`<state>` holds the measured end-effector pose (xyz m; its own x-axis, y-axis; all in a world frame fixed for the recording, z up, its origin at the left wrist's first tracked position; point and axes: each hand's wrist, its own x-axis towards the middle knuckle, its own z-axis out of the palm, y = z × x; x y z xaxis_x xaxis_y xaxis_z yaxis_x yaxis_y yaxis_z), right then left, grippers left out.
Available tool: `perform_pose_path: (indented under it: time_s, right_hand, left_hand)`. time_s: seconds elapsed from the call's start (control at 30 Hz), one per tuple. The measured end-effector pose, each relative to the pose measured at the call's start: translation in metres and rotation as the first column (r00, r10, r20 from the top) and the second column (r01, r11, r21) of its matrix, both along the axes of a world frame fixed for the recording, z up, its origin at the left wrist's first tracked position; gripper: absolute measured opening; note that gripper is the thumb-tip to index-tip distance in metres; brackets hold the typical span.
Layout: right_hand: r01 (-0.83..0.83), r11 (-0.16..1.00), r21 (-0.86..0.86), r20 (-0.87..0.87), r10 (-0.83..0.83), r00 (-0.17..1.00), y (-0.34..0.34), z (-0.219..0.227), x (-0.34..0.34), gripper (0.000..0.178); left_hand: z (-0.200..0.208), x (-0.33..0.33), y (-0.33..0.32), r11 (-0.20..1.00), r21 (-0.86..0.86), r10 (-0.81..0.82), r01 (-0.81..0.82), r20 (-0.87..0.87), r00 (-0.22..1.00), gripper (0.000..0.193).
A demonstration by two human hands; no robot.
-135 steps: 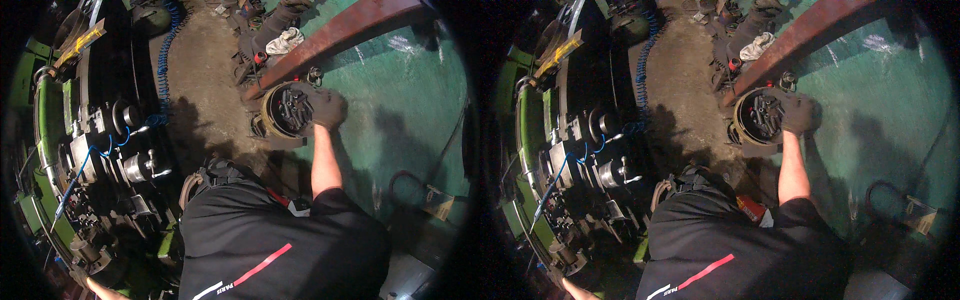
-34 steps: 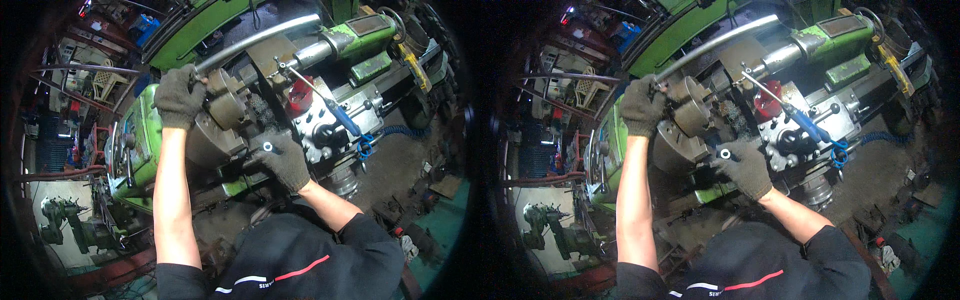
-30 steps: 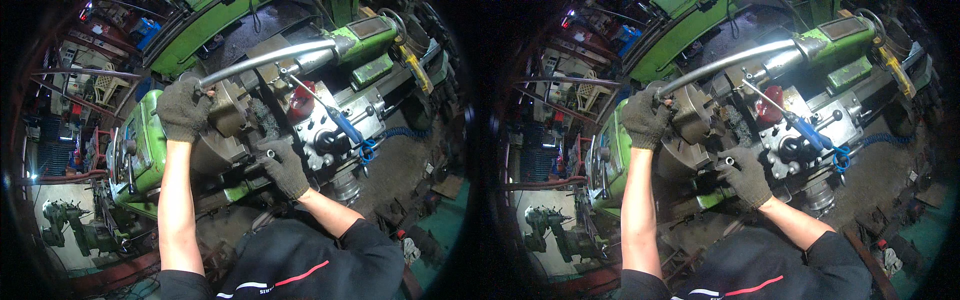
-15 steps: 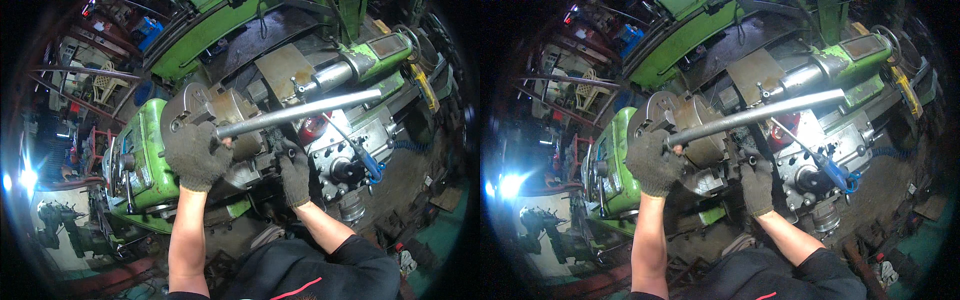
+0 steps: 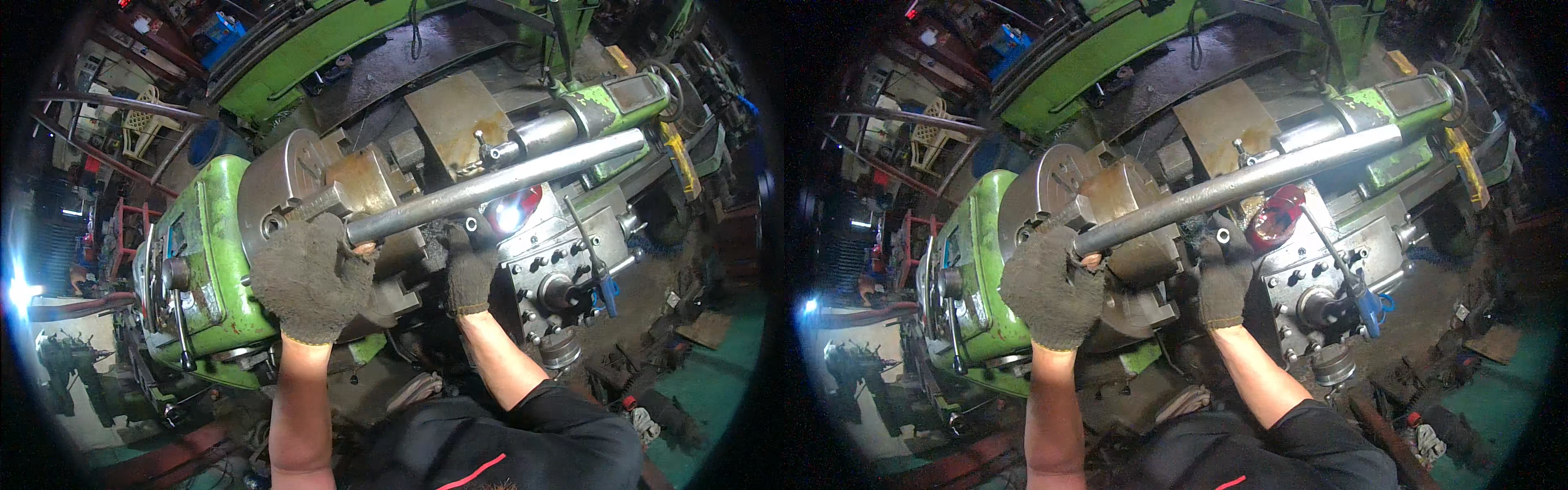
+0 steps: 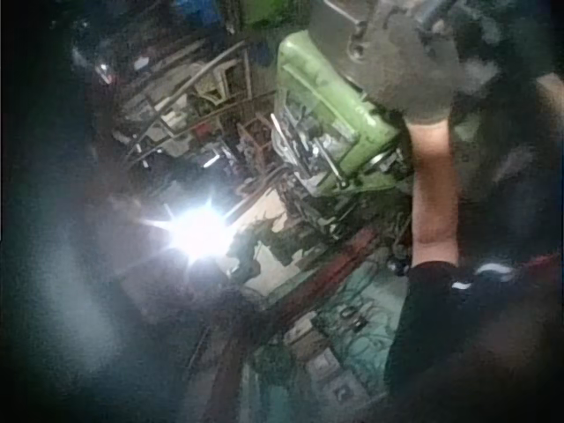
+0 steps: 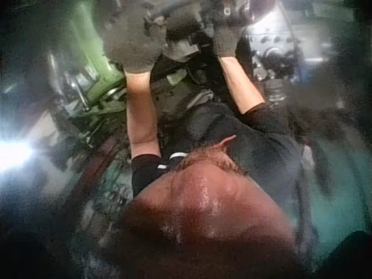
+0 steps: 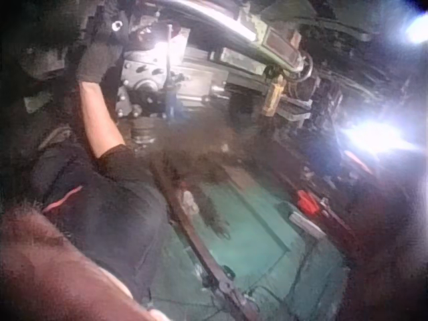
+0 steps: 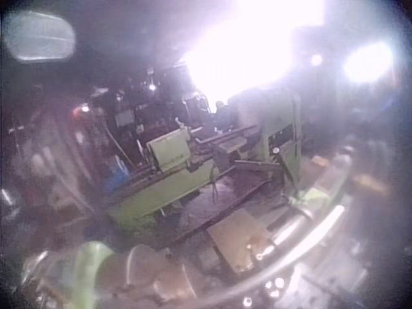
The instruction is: The person operates a green metal lathe, using a blue air gun to blow away metal shavings and a metal bar to adjust the chuck. The person also removes a small metal ring from the chuck and places it into a nearby bucket.
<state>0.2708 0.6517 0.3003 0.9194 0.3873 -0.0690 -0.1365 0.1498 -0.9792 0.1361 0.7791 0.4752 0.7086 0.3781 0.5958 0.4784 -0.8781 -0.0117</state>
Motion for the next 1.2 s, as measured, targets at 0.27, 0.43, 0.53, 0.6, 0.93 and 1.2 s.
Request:
perform_pose_path:
  time_s: [0.27, 0.43, 0.53, 0.6, 0.93, 1.2]
  right_hand:
    - [-0.036, 0.999, 0.03, -0.105, 0.039, 0.994, 0.028, -0.035, 0.025, 0.027]
    - [0.048, 0.904, 0.425, -0.436, 0.157, 0.886, 0.064, -0.057, 0.05, 0.021]
    - [-0.007, 0.967, 0.255, -0.061, 0.023, 0.998, 0.077, -0.065, 0.057, 0.02]
    - [-0.006, 0.996, 0.086, 0.276, -0.018, 0.961, 0.077, -0.068, 0.066, 0.017]
    - [-0.082, 0.956, 0.282, 0.051, 0.071, 0.996, 0.076, -0.073, 0.078, 0.016]
    - [0.011, 0.855, 0.518, -0.347, 0.198, 0.917, 0.086, -0.067, 0.08, 0.022]
  left_hand:
    - [0.007, 0.002, 0.0, 0.998, -0.049, 0.033, -0.034, -0.022, 0.999, 0.038]
    - [0.001, 0.002, 0.004, 0.998, -0.048, 0.038, -0.038, -0.008, 0.999, 0.035]
    - [0.006, 0.003, 0.004, 0.998, -0.041, 0.051, -0.052, -0.034, 0.998, 0.033]
    - [0.005, 0.004, 0.005, 0.998, -0.031, 0.048, -0.049, -0.02, 0.999, 0.032]
    - [0.008, 0.009, 0.003, 0.999, -0.046, 0.02, -0.02, 0.011, 1.0, 0.029]
    - [0.005, 0.007, 0.007, 0.998, -0.053, 0.024, -0.023, 0.019, 1.0, 0.028]
